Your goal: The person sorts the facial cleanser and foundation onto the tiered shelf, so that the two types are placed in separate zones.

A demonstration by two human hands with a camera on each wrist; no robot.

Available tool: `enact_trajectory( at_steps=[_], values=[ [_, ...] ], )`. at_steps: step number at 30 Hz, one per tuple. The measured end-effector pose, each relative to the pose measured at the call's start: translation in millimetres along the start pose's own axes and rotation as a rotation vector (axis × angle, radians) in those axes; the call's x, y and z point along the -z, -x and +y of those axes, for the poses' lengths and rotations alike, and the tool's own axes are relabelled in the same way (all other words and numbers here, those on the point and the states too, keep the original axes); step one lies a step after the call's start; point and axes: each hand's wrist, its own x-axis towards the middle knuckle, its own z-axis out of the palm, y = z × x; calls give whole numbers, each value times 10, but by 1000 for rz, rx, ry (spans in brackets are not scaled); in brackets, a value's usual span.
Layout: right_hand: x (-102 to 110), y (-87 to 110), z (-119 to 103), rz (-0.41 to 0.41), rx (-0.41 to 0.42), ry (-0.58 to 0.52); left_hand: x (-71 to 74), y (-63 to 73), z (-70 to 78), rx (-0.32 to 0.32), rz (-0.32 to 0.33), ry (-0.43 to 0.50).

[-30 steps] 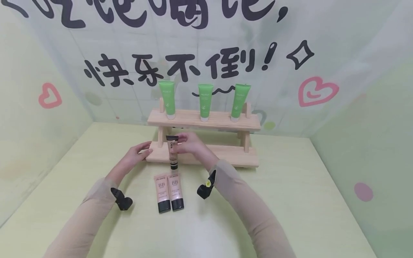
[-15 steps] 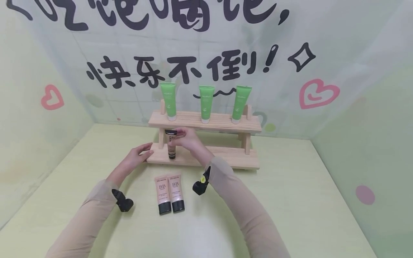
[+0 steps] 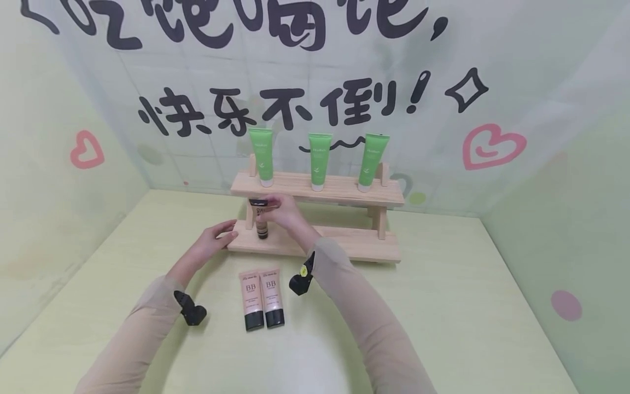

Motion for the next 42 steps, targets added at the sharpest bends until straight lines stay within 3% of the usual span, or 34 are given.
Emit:
enact_trajectory(
  at_steps=[18,31,42],
  values=[
    [16,-10,82,-19,-10,80,-32,8,8,2,-1,9],
    [49,26,147,-13,-46,33,-61,-13,21,10,-2,26],
    [105,103,247,5,-53,14,-3,13,9,-7,-5,6]
  ],
)
